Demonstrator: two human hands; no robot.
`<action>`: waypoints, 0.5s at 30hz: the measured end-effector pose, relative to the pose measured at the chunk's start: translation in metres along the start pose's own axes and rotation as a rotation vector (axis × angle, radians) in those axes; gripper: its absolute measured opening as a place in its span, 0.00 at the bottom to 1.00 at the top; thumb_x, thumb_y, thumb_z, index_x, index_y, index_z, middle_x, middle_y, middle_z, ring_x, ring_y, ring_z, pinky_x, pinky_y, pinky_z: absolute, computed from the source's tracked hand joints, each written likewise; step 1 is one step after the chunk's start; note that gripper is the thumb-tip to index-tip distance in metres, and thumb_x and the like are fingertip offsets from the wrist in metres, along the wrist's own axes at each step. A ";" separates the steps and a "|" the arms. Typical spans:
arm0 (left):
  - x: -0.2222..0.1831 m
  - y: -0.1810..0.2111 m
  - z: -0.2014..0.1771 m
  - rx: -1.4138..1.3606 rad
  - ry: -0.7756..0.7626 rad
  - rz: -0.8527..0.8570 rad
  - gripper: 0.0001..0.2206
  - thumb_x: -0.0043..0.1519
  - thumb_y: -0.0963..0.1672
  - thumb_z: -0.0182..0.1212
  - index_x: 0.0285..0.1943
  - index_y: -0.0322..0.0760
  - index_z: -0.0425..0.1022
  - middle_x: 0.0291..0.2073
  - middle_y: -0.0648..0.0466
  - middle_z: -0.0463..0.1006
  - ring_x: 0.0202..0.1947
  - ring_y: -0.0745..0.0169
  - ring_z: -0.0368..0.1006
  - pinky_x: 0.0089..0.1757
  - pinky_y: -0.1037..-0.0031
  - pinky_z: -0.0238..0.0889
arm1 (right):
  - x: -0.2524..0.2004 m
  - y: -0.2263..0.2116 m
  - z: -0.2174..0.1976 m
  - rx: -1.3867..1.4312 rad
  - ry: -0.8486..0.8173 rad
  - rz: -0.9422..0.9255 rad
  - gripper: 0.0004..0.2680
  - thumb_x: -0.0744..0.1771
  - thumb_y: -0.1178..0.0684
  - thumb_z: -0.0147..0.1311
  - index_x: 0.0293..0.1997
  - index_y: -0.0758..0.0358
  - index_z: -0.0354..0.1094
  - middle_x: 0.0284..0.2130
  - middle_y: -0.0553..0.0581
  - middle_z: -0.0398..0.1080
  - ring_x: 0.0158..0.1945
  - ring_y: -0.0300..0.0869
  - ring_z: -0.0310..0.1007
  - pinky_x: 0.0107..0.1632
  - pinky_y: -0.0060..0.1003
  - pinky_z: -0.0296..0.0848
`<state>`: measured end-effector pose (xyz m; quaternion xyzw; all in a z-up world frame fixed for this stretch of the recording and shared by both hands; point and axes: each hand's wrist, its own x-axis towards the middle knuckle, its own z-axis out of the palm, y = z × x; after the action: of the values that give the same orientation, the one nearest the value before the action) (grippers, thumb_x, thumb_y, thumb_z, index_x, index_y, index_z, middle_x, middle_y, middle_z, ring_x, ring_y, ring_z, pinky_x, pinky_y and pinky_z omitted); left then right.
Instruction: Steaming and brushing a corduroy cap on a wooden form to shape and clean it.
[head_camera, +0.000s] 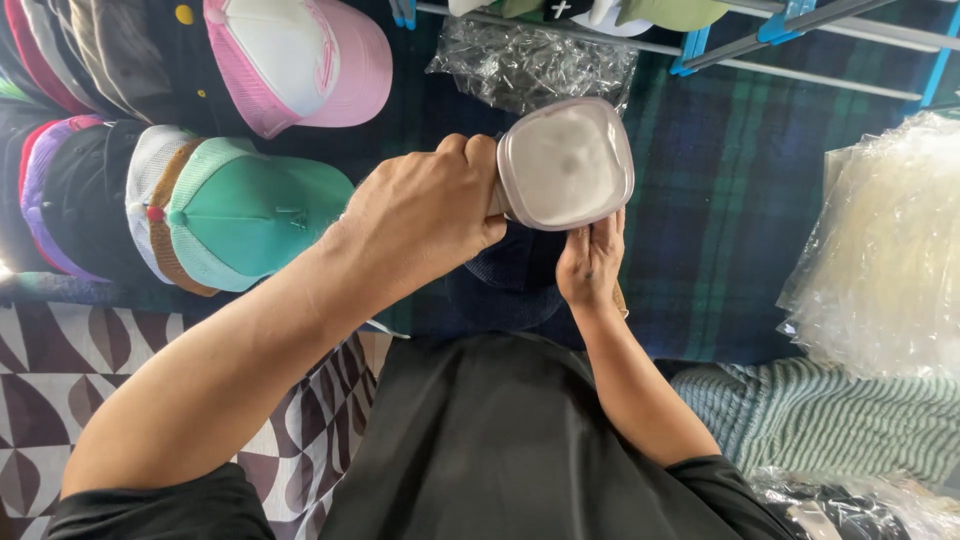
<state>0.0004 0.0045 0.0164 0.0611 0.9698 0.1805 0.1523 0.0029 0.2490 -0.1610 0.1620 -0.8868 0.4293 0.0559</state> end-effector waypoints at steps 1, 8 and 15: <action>0.002 -0.001 -0.003 -0.048 -0.032 -0.016 0.19 0.61 0.50 0.63 0.50 0.32 0.66 0.37 0.42 0.75 0.28 0.36 0.77 0.26 0.51 0.70 | 0.001 0.001 0.000 0.002 0.013 0.072 0.14 0.73 0.47 0.38 0.64 0.62 0.61 0.63 0.64 0.63 0.67 0.57 0.61 0.66 0.52 0.65; 0.040 -0.059 -0.005 -0.359 -0.054 -0.082 0.18 0.60 0.52 0.55 0.49 0.37 0.71 0.40 0.44 0.79 0.40 0.34 0.76 0.36 0.50 0.64 | 0.001 -0.014 0.002 0.061 0.012 0.081 0.15 0.74 0.46 0.40 0.68 0.60 0.61 0.67 0.61 0.59 0.72 0.50 0.59 0.71 0.47 0.65; 0.048 -0.095 -0.020 -0.728 -0.429 -0.657 0.22 0.61 0.49 0.56 0.64 0.42 0.68 0.40 0.47 0.74 0.27 0.54 0.72 0.32 0.63 0.68 | 0.002 -0.013 0.000 0.106 0.007 0.104 0.15 0.75 0.48 0.39 0.68 0.62 0.61 0.66 0.60 0.62 0.74 0.50 0.56 0.72 0.46 0.64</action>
<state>-0.0574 -0.0822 -0.0144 -0.2671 0.7594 0.4316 0.4071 0.0055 0.2411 -0.1509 0.1170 -0.8698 0.4786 0.0278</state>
